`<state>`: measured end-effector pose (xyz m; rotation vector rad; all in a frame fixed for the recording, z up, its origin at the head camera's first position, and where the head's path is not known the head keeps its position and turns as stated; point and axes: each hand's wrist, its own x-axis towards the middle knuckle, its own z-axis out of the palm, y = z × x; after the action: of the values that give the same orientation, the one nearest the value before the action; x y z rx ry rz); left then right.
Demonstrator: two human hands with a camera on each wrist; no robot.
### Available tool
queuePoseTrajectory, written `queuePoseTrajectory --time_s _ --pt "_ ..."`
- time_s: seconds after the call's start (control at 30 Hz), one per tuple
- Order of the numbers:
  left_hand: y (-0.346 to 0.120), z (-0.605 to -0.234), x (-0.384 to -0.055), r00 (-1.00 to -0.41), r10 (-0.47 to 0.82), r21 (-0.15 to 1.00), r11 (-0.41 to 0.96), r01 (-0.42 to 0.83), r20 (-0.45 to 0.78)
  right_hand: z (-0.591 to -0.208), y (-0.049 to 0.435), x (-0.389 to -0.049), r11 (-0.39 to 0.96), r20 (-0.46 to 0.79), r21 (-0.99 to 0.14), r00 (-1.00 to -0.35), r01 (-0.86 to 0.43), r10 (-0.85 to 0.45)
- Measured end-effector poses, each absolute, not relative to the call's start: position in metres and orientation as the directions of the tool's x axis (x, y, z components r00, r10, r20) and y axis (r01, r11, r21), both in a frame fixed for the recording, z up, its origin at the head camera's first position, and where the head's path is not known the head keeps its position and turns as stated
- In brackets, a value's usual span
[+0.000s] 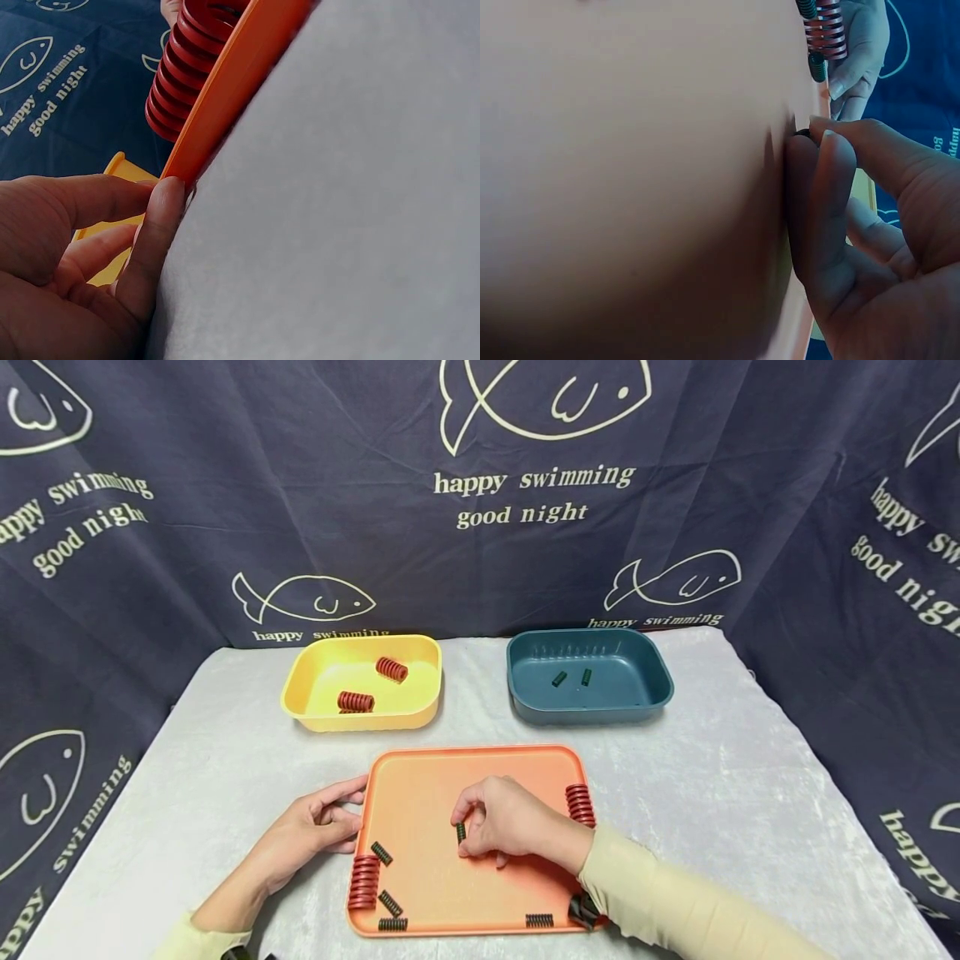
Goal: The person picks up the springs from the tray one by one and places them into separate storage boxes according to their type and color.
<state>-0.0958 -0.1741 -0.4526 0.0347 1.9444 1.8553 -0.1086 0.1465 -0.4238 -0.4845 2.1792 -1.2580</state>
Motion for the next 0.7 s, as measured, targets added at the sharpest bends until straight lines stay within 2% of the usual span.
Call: queuePoseTrajectory --time_s 0.4,0.7 --pt "-0.173 -0.453 -0.095 -0.901 0.315 0.955 0.094 -0.282 -0.298 -0.424 0.149 -0.11 0.528 -0.178 -0.828 -0.804 -0.19 -0.568" --pt "-0.173 -0.453 -0.095 -0.903 0.314 0.956 0.091 -0.28 -0.294 -0.415 0.164 -0.125 0.414 -0.24 -0.91 -0.79 -0.019 -0.564"
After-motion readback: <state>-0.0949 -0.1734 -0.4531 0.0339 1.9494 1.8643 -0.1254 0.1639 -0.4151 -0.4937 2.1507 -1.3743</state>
